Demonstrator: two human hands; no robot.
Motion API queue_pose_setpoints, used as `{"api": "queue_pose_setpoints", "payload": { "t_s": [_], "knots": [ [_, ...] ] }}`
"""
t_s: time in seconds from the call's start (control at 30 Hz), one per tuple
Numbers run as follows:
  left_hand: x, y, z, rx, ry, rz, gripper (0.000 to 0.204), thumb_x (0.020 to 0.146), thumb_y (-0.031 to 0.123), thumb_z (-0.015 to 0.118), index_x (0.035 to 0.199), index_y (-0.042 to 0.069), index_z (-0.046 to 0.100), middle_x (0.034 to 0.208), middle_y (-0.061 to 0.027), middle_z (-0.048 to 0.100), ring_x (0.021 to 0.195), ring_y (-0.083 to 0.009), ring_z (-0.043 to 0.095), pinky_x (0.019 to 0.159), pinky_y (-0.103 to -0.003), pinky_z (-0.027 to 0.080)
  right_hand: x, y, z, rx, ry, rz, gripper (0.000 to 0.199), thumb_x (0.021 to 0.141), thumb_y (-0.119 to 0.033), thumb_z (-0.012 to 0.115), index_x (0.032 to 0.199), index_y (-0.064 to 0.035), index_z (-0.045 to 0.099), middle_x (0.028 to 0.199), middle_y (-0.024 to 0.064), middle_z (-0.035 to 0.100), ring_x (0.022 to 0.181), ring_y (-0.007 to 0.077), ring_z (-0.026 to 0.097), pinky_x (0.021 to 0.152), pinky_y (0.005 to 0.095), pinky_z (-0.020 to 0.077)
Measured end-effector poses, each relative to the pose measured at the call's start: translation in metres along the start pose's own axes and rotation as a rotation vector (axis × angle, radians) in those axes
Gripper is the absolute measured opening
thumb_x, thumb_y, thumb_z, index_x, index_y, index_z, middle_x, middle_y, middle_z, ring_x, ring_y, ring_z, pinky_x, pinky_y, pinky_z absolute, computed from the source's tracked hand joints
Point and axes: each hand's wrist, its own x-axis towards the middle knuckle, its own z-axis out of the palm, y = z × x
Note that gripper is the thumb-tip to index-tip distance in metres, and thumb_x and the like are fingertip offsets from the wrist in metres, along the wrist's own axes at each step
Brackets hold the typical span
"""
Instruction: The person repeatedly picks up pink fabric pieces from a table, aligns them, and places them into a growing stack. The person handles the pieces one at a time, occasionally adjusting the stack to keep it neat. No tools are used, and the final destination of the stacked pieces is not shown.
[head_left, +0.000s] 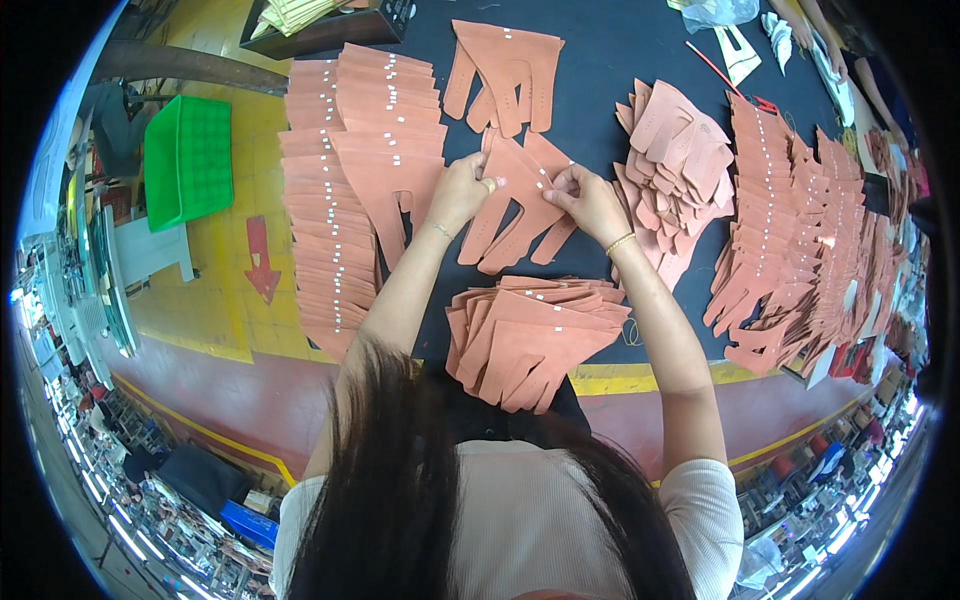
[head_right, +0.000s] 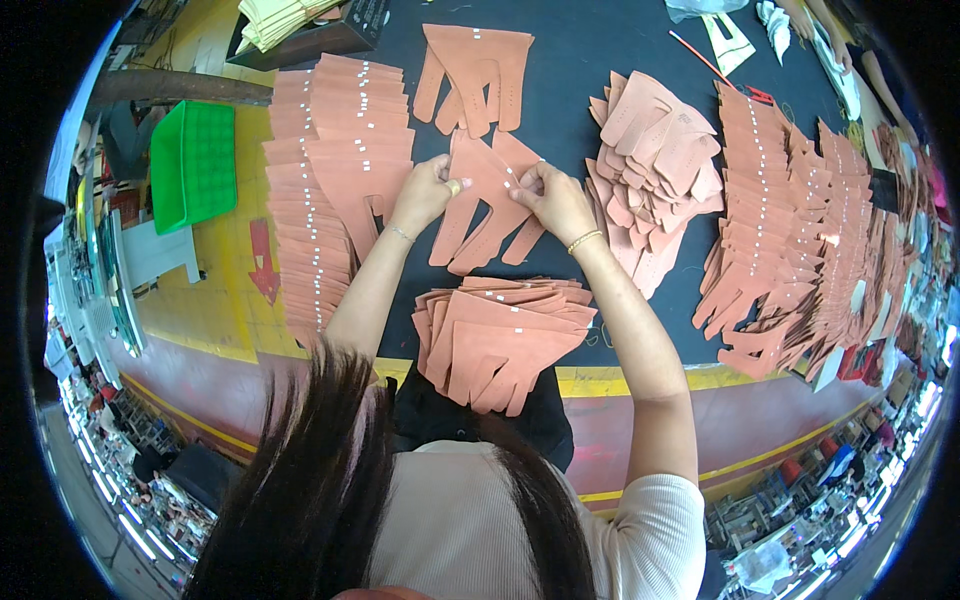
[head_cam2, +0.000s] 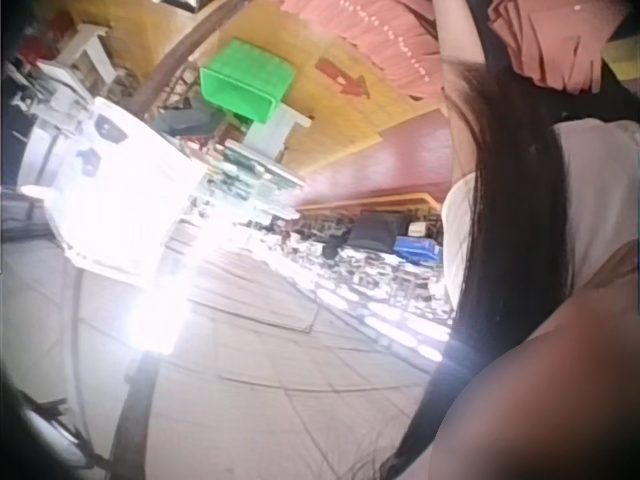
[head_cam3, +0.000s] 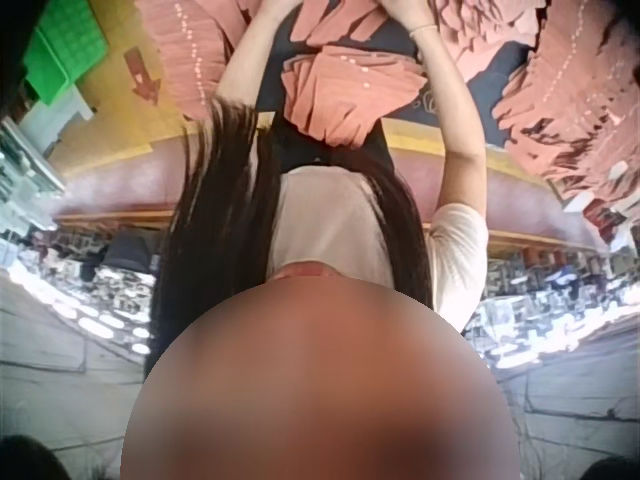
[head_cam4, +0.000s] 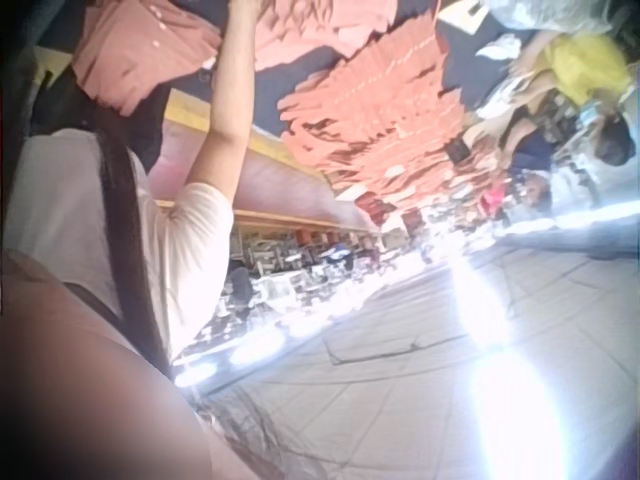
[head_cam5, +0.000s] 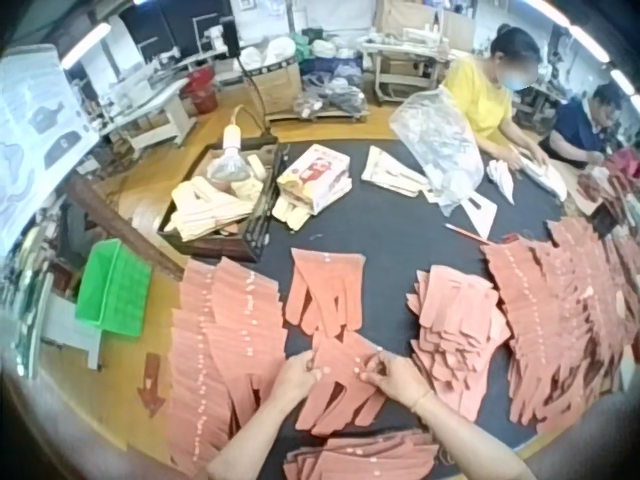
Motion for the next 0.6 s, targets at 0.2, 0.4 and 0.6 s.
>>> {"api": "queue_pose_setpoints", "payload": {
  "t_s": [0.2, 0.4, 0.6],
  "knots": [
    [-0.003, -0.004, -0.004, -0.128, -0.045, -0.002, 0.035, 0.083, 0.018, 0.078, 0.073, 0.001, 0.049, 0.066, 0.0010, 0.036, 0.062, -0.0085, 0.033, 0.052, -0.029, 0.033, 0.007, 0.005, 0.005, 0.201, -0.023, 0.174, 0.026, 0.085, -0.020, 0.076, 0.098, 0.0014, 0.068, 0.079, 0.0074, 0.069, 0.068, 0.0130, 0.064, 0.061, 0.0277, 0.0520],
    [0.003, -0.015, 0.007, -0.306, -0.069, -0.080, 0.029, 0.083, 0.014, 0.077, 0.074, -0.001, 0.054, 0.065, 0.0009, 0.047, 0.062, -0.0087, 0.038, 0.053, -0.031, 0.035, 0.010, 0.018, 0.000, 0.341, -0.089, 0.183, 0.015, 0.092, -0.007, 0.064, 0.105, 0.0006, 0.066, 0.083, 0.0012, 0.067, 0.069, 0.0070, 0.060, 0.059, 0.0233, 0.0528],
    [0.000, -0.005, 0.008, -0.054, 0.057, 0.006, 0.020, 0.082, 0.012, 0.077, 0.086, -0.004, 0.065, 0.066, -0.0002, 0.055, 0.061, -0.0091, 0.045, 0.056, -0.031, 0.041, 0.009, 0.013, -0.004, 0.333, -0.133, 0.214, 0.015, 0.094, -0.008, 0.062, 0.105, 0.0003, 0.066, 0.086, 0.0007, 0.067, 0.073, 0.0076, 0.061, 0.064, 0.0239, 0.0542]
  ]
}}
